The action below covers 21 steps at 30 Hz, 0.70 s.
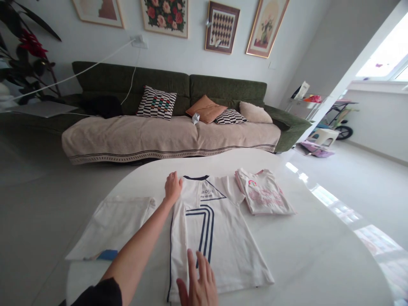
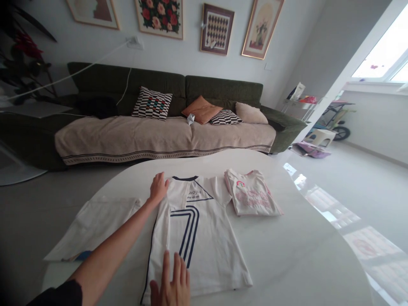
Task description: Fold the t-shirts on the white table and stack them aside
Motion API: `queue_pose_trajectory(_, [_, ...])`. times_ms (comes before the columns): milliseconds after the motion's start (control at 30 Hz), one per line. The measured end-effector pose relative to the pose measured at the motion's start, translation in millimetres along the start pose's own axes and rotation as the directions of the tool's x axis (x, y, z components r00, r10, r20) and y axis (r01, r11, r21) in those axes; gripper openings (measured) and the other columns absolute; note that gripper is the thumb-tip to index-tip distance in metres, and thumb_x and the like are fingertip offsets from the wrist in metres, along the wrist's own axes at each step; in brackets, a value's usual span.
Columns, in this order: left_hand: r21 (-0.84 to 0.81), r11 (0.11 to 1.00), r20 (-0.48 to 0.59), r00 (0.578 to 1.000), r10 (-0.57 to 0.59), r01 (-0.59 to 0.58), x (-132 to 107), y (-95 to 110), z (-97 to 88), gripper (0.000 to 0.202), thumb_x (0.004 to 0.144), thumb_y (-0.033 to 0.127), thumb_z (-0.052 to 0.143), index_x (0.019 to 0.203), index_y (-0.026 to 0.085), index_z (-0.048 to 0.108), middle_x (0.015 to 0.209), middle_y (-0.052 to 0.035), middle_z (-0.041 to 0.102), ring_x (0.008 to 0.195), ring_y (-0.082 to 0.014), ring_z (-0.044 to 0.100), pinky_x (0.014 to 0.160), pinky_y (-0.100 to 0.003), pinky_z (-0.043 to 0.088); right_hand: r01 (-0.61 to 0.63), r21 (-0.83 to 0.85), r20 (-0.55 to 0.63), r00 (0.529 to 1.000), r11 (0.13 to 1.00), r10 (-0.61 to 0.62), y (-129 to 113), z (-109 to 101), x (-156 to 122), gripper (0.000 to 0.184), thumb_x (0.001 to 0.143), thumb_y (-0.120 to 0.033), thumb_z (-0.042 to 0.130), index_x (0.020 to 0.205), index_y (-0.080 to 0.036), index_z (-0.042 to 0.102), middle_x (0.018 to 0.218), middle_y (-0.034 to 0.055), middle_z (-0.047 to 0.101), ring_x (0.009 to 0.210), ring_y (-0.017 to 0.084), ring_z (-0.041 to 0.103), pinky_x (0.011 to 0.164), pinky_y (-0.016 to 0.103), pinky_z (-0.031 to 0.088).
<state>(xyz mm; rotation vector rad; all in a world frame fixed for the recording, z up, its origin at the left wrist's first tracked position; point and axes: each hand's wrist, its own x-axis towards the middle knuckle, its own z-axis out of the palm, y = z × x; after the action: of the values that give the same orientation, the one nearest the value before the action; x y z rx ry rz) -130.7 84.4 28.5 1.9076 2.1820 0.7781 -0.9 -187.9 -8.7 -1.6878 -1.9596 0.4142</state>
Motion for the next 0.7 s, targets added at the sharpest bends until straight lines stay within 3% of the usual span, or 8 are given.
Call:
queue_pose_trajectory(100, [-0.086, 0.949, 0.074, 0.948, 0.311, -0.304, -32.5, 9.7, 11.7, 0.046, 0.085, 0.035, 0.036, 0.128, 0.017, 0.036, 0.136, -0.0112, 0.033, 0.128, -0.0232, 0.023, 0.104, -0.035, 0.021, 0.095, 0.061, 0.2, 0.974, 0.994, -0.105, -5.8, 1.1, 9.0, 0.074, 0.068, -0.026, 0.061, 0.133, -0.031, 0.027, 0.14, 0.006, 0.026, 0.125, 0.033, 0.026, 0.097, 0.053, 0.029])
queue_pose_trajectory(200, [-0.091, 0.926, 0.222, 0.9, 0.376, -0.365, -56.5, 12.3, 24.1, 0.049, 0.082, 0.042, 0.039, 0.127, 0.023, 0.038, 0.139, -0.009, 0.031, 0.13, -0.0268, 0.019, 0.105, -0.044, 0.013, 0.099, 0.187, 0.309, 0.938, 0.977, -0.154, -2.3, -4.8, 12.6, 0.067, 0.071, -0.027, 0.057, 0.133, -0.029, 0.03, 0.14, 0.006, 0.023, 0.128, 0.031, 0.021, 0.1, 0.053, 0.024])
queue_pose_trajectory(267, [-0.05, 0.944, 0.28, 0.902, 0.327, -0.327, -62.4, 16.0, 26.9, 0.051, 0.082, 0.043, 0.038, 0.129, 0.024, 0.036, 0.14, -0.0094, 0.028, 0.13, -0.0282, 0.018, 0.104, -0.049, 0.01, 0.078, 0.288, 0.216, 0.966, 0.954, -0.144, 12.7, -21.5, 22.6, 0.059, 0.076, -0.027, 0.05, 0.132, -0.024, 0.032, 0.139, 0.0079, 0.028, 0.126, 0.025, 0.027, 0.1, 0.043, 0.029])
queue_pose_trajectory(367, [-0.028, 0.957, 0.288, 0.914, 0.286, -0.29, -65.4, 34.4, 26.8, 0.054, 0.083, 0.043, 0.035, 0.133, 0.023, 0.03, 0.142, -0.0107, 0.023, 0.131, -0.0287, 0.013, 0.103, -0.05, 0.012, 0.009, 0.289, -0.041, 0.999, 0.957, 0.003, 54.5, -60.7, 62.9, 0.046, 0.081, -0.026, 0.041, 0.125, -0.014, 0.042, 0.128, 0.0119, 0.045, 0.118, 0.019, 0.041, 0.097, 0.033, 0.034])
queue_pose_trajectory(500, [-0.105, 0.909, 0.269, 0.868, 0.417, -0.404, -80.2, 72.0, 37.4, 0.053, 0.084, 0.042, 0.031, 0.134, 0.025, 0.026, 0.143, -0.0075, 0.018, 0.132, -0.0261, 0.009, 0.103, -0.051, 0.009, -0.32, 0.047, -0.151, 0.934, 0.946, 0.324, 115.8, -102.1, 142.6, 0.036, 0.079, -0.023, 0.039, 0.107, -0.005, 0.053, 0.1, 0.0168, 0.062, 0.096, 0.021, 0.056, 0.084, 0.032, 0.041])
queue_pose_trajectory(600, [-0.12, 0.897, 0.279, 0.853, 0.441, -0.425, -93.8, 86.8, 51.8, 0.053, 0.083, 0.045, 0.032, 0.133, 0.027, 0.028, 0.143, -0.0072, 0.021, 0.132, -0.0267, 0.008, 0.102, -0.055, 0.002, -0.427, -0.01, -0.189, 0.889, 0.904, 0.418, 142.6, -108.6, 183.6, 0.032, 0.076, -0.023, 0.042, 0.094, -0.002, 0.058, 0.091, 0.0213, 0.062, 0.09, 0.025, 0.058, 0.077, 0.033, 0.042])
queue_pose_trajectory(700, [-0.129, 0.902, 0.289, 0.855, 0.431, -0.411, -100.0, 86.5, 59.9, 0.049, 0.083, 0.047, 0.032, 0.13, 0.034, 0.033, 0.142, -0.0042, 0.023, 0.132, -0.0267, 0.006, 0.101, -0.055, -0.004, -0.486, -0.013, -0.197, 0.858, 0.874, 0.474, 155.2, -104.7, 197.4, 0.029, 0.074, -0.028, 0.044, 0.078, -0.005, 0.061, 0.076, 0.0187, 0.063, 0.075, 0.025, 0.06, 0.065, 0.031, 0.042])
